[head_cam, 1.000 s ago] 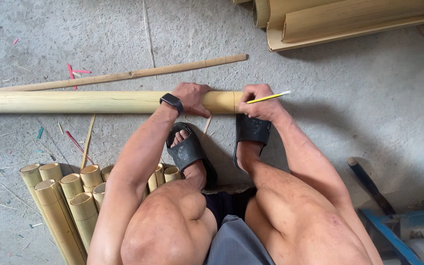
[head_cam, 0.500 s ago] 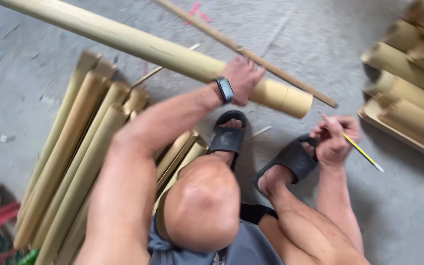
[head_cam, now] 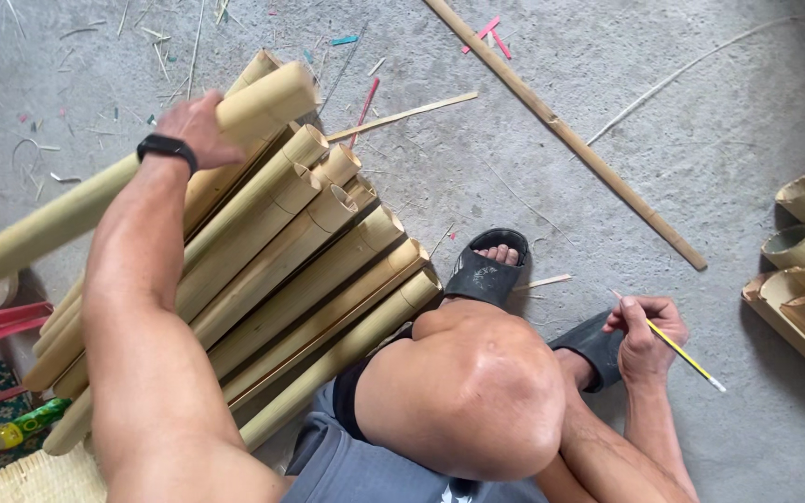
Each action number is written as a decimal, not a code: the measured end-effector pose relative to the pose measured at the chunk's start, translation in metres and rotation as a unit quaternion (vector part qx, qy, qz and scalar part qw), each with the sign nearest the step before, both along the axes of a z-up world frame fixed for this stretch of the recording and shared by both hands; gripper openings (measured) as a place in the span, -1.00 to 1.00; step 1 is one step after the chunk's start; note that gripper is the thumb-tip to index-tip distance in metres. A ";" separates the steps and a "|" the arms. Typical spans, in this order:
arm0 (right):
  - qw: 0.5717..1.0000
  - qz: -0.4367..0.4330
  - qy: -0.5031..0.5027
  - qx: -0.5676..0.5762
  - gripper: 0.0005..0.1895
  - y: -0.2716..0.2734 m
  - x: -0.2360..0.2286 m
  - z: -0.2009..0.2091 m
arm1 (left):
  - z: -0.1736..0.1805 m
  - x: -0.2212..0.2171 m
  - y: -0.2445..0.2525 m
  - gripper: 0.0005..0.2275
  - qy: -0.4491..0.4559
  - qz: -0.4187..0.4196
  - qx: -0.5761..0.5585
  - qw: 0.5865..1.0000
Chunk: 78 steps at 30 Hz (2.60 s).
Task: The person sits on the floor and repeatedly picks up long bamboo poles. They use a pencil to mark measurements on each pole and then place the marked pole into a separate stack. The process is repeated for multiple bamboo poles.
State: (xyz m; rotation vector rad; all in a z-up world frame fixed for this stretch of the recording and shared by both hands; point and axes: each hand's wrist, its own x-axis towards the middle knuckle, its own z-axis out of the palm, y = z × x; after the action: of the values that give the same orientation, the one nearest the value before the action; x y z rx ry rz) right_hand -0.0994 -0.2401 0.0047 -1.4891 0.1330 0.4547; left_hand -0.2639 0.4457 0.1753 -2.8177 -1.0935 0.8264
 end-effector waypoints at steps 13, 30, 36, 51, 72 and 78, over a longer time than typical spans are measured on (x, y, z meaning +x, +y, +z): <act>0.996 0.029 0.032 -0.082 -0.87 0.015 0.004 0.003 | -0.041 -0.064 0.015 -0.29 0.239 0.036 -0.052 0.969; 0.847 -0.499 0.083 -0.161 -0.54 -0.161 0.078 -0.034 | -0.104 0.335 -0.389 -0.66 -0.119 -0.551 -0.352 0.748; 0.849 -0.450 0.144 -0.236 -0.41 -0.192 0.119 -0.027 | -0.136 0.384 -0.537 -0.65 -0.113 -0.646 -0.380 0.652; 0.865 -0.463 0.179 -0.077 -0.81 -0.178 0.025 -0.049 | -0.175 0.383 -0.733 -0.24 -0.184 -0.654 -0.237 0.695; 0.869 -0.479 0.088 0.089 -0.71 -0.137 0.013 -0.030 | -0.093 0.472 -0.448 -0.34 0.218 -0.395 -0.312 0.836; 0.848 -0.443 0.173 0.233 -0.60 -0.129 0.059 -0.005 | -0.083 0.396 -0.176 -0.37 0.396 -0.328 -0.194 0.835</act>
State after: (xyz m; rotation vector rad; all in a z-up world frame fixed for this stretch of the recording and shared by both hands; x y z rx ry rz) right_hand -0.0407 -0.3693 -0.0005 -0.7232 0.8957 -0.0224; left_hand 0.1319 0.2696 0.0920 -2.3150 0.1713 1.9547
